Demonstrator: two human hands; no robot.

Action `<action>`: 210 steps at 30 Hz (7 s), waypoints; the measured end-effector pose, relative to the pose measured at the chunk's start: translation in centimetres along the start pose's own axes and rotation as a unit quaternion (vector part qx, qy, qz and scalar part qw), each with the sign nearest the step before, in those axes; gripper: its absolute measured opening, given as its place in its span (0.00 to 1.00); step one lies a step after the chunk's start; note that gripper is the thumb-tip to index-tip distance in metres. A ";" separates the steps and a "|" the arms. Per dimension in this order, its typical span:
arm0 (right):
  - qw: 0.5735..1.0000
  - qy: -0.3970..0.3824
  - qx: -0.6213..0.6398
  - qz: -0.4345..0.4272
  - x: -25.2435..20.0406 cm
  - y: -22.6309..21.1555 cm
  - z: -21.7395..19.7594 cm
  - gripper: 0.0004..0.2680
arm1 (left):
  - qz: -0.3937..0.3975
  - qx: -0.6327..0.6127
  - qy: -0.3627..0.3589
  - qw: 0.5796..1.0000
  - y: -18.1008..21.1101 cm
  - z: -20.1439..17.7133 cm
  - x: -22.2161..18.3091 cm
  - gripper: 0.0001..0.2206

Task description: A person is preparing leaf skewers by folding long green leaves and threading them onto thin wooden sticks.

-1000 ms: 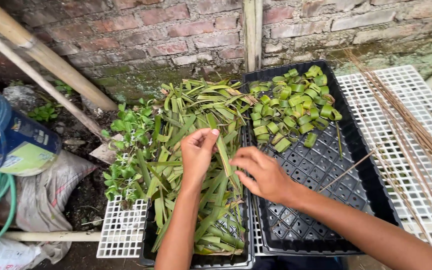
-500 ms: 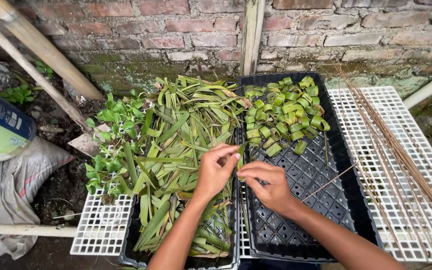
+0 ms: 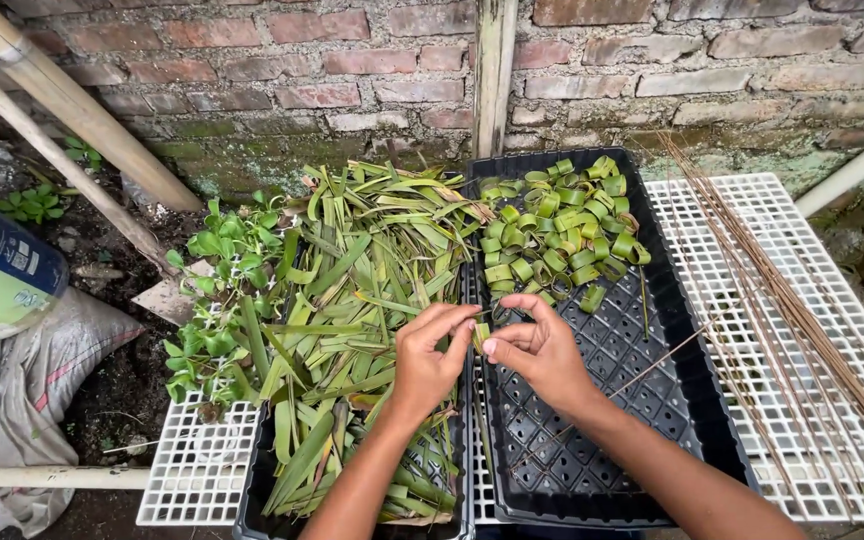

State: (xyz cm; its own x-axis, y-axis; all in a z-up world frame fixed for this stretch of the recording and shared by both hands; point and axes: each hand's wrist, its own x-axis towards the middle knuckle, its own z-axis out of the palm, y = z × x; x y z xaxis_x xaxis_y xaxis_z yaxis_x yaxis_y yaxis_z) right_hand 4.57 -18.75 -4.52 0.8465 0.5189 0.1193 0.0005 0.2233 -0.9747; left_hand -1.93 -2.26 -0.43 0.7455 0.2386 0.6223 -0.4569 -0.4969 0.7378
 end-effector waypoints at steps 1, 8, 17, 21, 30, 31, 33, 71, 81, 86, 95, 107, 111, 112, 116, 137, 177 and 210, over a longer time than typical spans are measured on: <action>1.000 0.003 0.001 0.000 0.0 -0.1 -0.1 0.23 | 0.000 -0.001 -0.003 1.000 -0.2 0.0 -0.1 0.08; 1.000 -0.016 -0.012 0.008 0.5 0.4 -1.2 0.23 | 0.186 0.130 0.002 0.974 -1.4 0.1 -0.5 0.09; 0.998 -0.062 -0.017 -0.009 -0.1 -1.8 -1.7 0.19 | 0.234 0.145 0.007 0.961 -2.1 0.1 -0.8 0.11; 0.996 -0.092 0.003 -0.015 0.2 -1.5 -2.1 0.16 | 0.254 0.152 0.020 0.955 -3.0 0.2 -1.0 0.11; 0.998 -0.055 -0.011 -0.005 -0.3 -2.0 -1.5 0.18 | 0.198 0.124 0.013 0.972 -2.3 0.2 -1.3 0.10; 0.998 -0.055 -0.012 -0.006 -0.2 -1.6 -1.7 0.18 | 0.199 0.123 0.014 0.972 -1.8 0.2 -1.3 0.10; 0.999 -0.032 -0.012 -0.007 -0.1 -0.7 -2.3 0.17 | 0.080 0.019 0.031 0.996 -0.8 0.3 -1.1 0.09; 0.998 0.031 -0.038 -0.031 0.3 -2.6 -0.8 0.19 | -0.099 -0.090 -0.017 0.991 0.1 1.4 -1.8 0.01; 0.988 0.021 -0.108 -0.105 0.2 -3.1 -0.6 0.17 | -0.172 -0.182 0.034 0.968 -1.7 2.7 -2.9 0.03; 0.987 0.015 -0.113 -0.113 0.7 -3.4 -0.8 0.17 | -0.157 -0.190 0.045 0.968 -1.6 3.2 -3.0 0.07; 0.943 -0.158 -0.283 -0.078 0.1 -5.7 -2.5 0.08 | -0.206 -0.187 0.079 0.957 -2.4 3.0 -3.7 0.07; 0.680 -0.418 -0.599 -0.065 -5.4 0.9 -4.3 0.02 | -0.243 -0.172 0.045 0.954 -1.1 4.3 -3.4 0.05; 0.676 -0.443 -0.589 -0.002 -5.1 -1.4 -4.0 0.02 | -0.252 -0.173 0.039 0.952 -1.0 4.1 -3.2 0.05; 0.675 -0.443 -0.590 -0.002 -4.8 -2.8 -3.8 0.02 | -0.251 -0.173 0.040 0.952 -1.5 4.1 -3.4 0.05; 0.778 -0.401 -0.483 0.010 -2.2 -9.3 -1.6 0.02 | -0.252 -0.220 0.058 0.941 -1.6 3.3 -3.4 0.07; 0.895 -0.059 -0.410 -0.164 0.2 -5.7 -0.6 0.04 | -0.194 -0.206 0.082 0.955 -1.8 3.5 -4.5 0.07; 0.933 -0.042 -0.334 -0.129 -0.9 -2.9 -1.1 0.05 | -0.025 -0.124 0.018 0.992 -2.0 2.5 -3.9 0.09; 0.901 -0.025 -0.396 -0.174 -1.6 -5.5 -0.1 0.03 | -0.027 -0.114 0.083 0.990 0.6 2.9 -3.7 0.09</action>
State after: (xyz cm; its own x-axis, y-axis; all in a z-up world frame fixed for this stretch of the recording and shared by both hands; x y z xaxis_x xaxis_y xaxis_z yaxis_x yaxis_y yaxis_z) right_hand 3.26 -20.88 0.69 0.6968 0.5727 0.4319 0.6574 -0.2689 -0.7039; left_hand -3.54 -5.80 -3.03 0.6901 0.4031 0.6011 -0.5309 -0.2825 0.7989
